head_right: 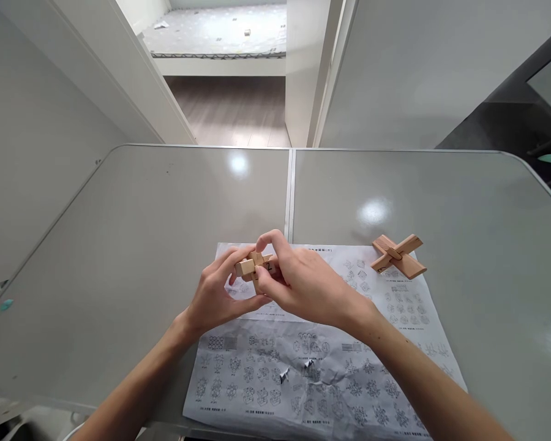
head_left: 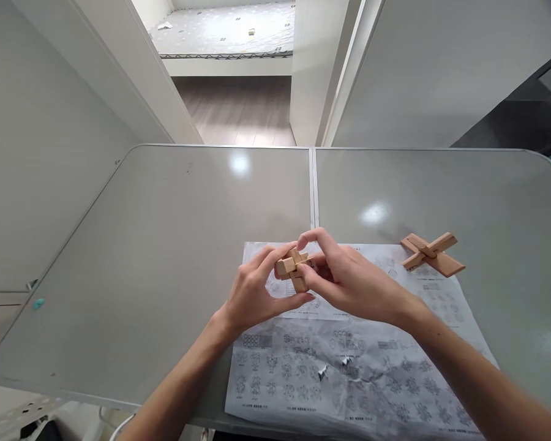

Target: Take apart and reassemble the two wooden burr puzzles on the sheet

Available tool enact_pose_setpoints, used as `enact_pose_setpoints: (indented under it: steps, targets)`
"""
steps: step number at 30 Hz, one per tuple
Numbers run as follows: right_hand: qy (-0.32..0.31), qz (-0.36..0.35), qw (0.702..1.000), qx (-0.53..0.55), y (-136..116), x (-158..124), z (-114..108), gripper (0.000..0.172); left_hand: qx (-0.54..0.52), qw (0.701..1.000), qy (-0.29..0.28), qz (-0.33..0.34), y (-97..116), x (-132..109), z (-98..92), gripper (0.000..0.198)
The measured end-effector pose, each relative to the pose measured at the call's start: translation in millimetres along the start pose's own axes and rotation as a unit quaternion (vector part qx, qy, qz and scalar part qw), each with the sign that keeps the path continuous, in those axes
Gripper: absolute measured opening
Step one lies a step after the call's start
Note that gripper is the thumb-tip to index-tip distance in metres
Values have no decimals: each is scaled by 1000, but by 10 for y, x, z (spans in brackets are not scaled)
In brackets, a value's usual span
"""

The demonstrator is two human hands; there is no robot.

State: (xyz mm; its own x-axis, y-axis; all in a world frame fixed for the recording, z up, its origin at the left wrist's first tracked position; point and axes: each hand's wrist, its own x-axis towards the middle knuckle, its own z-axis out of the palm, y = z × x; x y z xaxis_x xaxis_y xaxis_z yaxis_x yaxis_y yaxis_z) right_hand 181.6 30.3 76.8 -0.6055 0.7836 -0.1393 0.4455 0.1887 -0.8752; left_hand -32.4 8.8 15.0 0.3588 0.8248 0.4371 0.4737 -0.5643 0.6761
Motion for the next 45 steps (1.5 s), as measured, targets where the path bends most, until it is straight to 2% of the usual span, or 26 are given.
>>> enact_pose_setpoints:
  steps: [4,7,10,15,18,22,28,33,37,40,45]
  targets:
    - [-8,-1,998,62,26,10,-8,15,-43,998,8,-33,1,-31,20,70]
    - [20,13,994,111,77,24,-52,27,-81,993,22,-84,36,-24,0,63]
    - [57,26,996,67,128,37,-104,32,-132,984,27,-119,66,-3,-34,62]
    - [-6,-22,1000,-15,162,56,-105,29,-267,950,3,-161,50,7,-58,62]
    - [0,-40,999,-31,161,73,-63,30,-335,926,-13,-174,19,9,-62,59]
    - [4,-55,998,-35,150,88,-27,32,-365,915,-17,-173,-1,28,-75,56]
    - [-30,-44,998,21,140,89,-70,36,-367,912,-21,-182,13,46,-92,54]
    - [-53,-42,996,60,144,109,-95,37,-354,917,-12,-182,-16,12,-75,57]
    - [-72,-40,989,122,150,119,-71,39,-344,926,6,-156,-44,-8,-60,60]
    - [-101,-20,974,203,182,129,-36,46,-346,929,3,-131,-45,-2,-69,61]
    - [-190,25,914,358,312,148,3,49,-287,956,3,-62,-20,20,-123,68]
